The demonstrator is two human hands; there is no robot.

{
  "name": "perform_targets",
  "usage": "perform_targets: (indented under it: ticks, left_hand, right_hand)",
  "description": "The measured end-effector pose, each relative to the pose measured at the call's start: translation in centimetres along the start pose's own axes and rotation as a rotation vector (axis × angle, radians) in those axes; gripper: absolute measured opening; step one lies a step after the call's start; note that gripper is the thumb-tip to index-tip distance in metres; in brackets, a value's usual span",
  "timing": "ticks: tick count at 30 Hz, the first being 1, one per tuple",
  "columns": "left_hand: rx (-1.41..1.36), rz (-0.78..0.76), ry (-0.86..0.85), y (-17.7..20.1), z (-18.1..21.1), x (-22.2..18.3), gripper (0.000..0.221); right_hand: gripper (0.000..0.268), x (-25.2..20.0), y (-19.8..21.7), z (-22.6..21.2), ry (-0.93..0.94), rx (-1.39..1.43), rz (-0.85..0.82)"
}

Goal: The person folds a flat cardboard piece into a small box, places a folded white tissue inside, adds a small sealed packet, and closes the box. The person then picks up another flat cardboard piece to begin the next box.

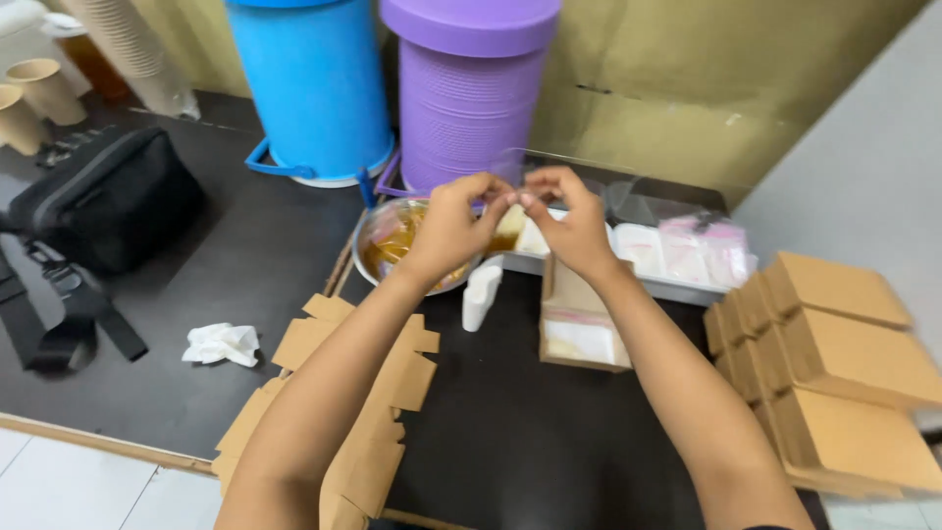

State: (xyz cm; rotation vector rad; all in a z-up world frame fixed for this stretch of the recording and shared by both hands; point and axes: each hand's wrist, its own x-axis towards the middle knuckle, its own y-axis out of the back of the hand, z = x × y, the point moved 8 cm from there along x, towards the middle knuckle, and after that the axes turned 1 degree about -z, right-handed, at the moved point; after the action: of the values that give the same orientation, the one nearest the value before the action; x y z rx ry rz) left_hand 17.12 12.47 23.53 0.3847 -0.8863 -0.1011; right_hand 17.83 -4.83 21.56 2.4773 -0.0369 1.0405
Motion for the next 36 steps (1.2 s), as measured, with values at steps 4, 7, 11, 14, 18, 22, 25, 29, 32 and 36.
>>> perform_targets:
  ticks: [4, 7, 11, 14, 18, 22, 25, 29, 32, 36]
  left_hand:
    - [-0.356, -0.044, 0.149, -6.1, 3.2, -1.6, 0.009]
    - [-0.664, -0.124, 0.337, -11.9, 4.0, -3.9, 0.017]
    - [-0.682, -0.120, 0.460, -16.5, 4.8, -5.7, 0.010]
    - [-0.668, -0.111, 0.515, -19.1, 4.4, -6.8, 0.010]
    - [-0.570, -0.089, 0.541, -20.2, 3.1, -8.8, 0.015]
    - [-0.464, -0.119, 0.585, -20.4, 0.8, -11.3, 0.015]
    - [-0.303, -0.154, 0.544, -19.7, 0.5, -12.1, 0.015]
    - [-0.157, -0.204, 0.452, -19.2, 1.3, -12.5, 0.014]
    - [-0.115, -0.216, 0.415, -18.6, 2.7, -12.3, 0.018]
    - [-0.031, -0.269, 0.359, -19.6, 1.7, -14.0, 0.029]
  right_hand:
    - [0.010, -5.4, 6.5, 0.8, -0.176, 0.133, 0.047]
    - [0.010, -9.6, 10.4, 2.4, -0.281, 0.269, 0.090]
    - [0.013, -13.3, 13.8, 3.0, -0.384, 0.286, 0.111]
    - [0.015, -14.6, 14.8, 4.0, -0.411, 0.232, 0.076]
    - [0.016, -15.3, 14.2, 6.9, -0.476, 0.190, 0.016]
    - [0.015, -15.5, 12.1, 7.6, -0.618, 0.139, -0.130]
    - [0.010, -15.8, 10.6, 7.2, -0.690, 0.099, -0.265]
    - [0.013, -16.2, 9.5, 7.2, -0.757, 0.039, -0.431]
    - [0.016, -16.5, 9.1, 7.1, -0.799, -0.004, -0.499]
    - [0.020, -17.3, 8.6, 7.1, -0.858, -0.056, -0.575]
